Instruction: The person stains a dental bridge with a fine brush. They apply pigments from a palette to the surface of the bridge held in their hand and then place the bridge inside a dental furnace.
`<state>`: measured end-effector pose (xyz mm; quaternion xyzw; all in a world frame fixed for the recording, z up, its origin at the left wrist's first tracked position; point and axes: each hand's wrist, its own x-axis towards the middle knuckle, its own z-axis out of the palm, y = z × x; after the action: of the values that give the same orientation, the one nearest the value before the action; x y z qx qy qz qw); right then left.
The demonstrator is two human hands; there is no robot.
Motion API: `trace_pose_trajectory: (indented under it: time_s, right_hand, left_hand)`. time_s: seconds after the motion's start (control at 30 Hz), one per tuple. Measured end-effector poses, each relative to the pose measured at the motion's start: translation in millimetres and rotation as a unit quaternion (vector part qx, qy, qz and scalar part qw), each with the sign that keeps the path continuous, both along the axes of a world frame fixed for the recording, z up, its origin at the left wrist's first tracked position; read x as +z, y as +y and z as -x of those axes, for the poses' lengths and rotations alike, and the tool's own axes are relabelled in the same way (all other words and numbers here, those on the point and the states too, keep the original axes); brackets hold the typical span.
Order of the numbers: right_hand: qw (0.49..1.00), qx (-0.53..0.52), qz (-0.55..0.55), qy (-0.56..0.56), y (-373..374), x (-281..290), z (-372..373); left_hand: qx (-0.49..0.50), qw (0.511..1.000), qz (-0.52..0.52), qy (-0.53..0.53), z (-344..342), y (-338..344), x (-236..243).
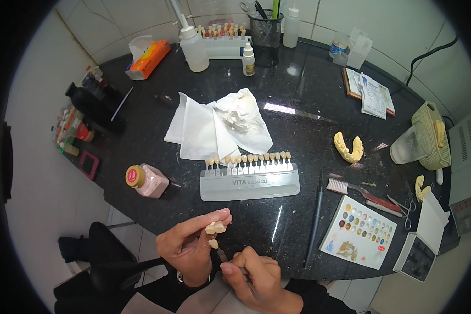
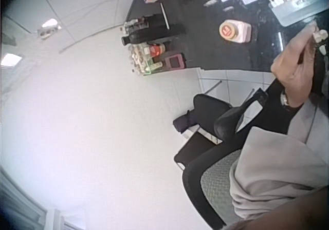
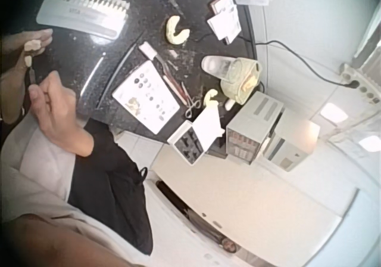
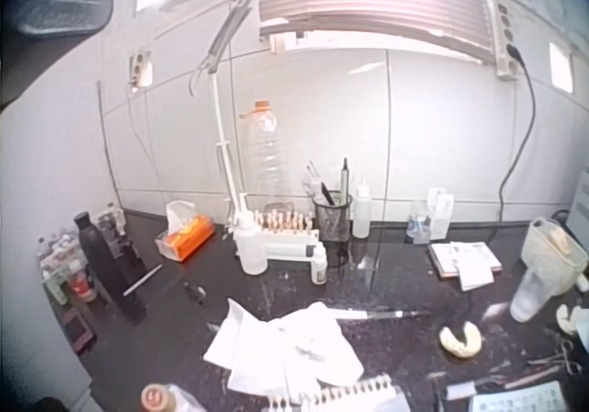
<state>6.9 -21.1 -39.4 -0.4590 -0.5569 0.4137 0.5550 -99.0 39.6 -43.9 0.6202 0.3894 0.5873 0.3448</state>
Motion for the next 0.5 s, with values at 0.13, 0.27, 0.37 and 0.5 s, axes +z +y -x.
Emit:
trace_pose_trajectory:
  time_s: [0.13,0.27,0.37,0.5]
  right_hand:
    - [1.000,-0.005,0.005,0.005,0.5,1.4,1.5]
    - [0.999,-0.014,0.004,0.036,0.4,-0.4,4.9]
    - [0.999,-0.010,0.010,0.038,-0.3,1.1,4.1]
    - [0.998,-0.025,-0.001,0.063,-1.1,-1.1,4.1]
  left_hand:
    - [-0.001,1.000,-0.004,-0.006,0.8,-0.5,-0.9]
    - [-0.003,1.000,-0.006,-0.012,0.7,-0.5,-1.2]
    - [-0.004,1.000,-0.009,-0.013,0.8,-0.2,-2.5]
    - [-0.002,1.000,-0.011,-0.013,0.3,0.5,-2.7]
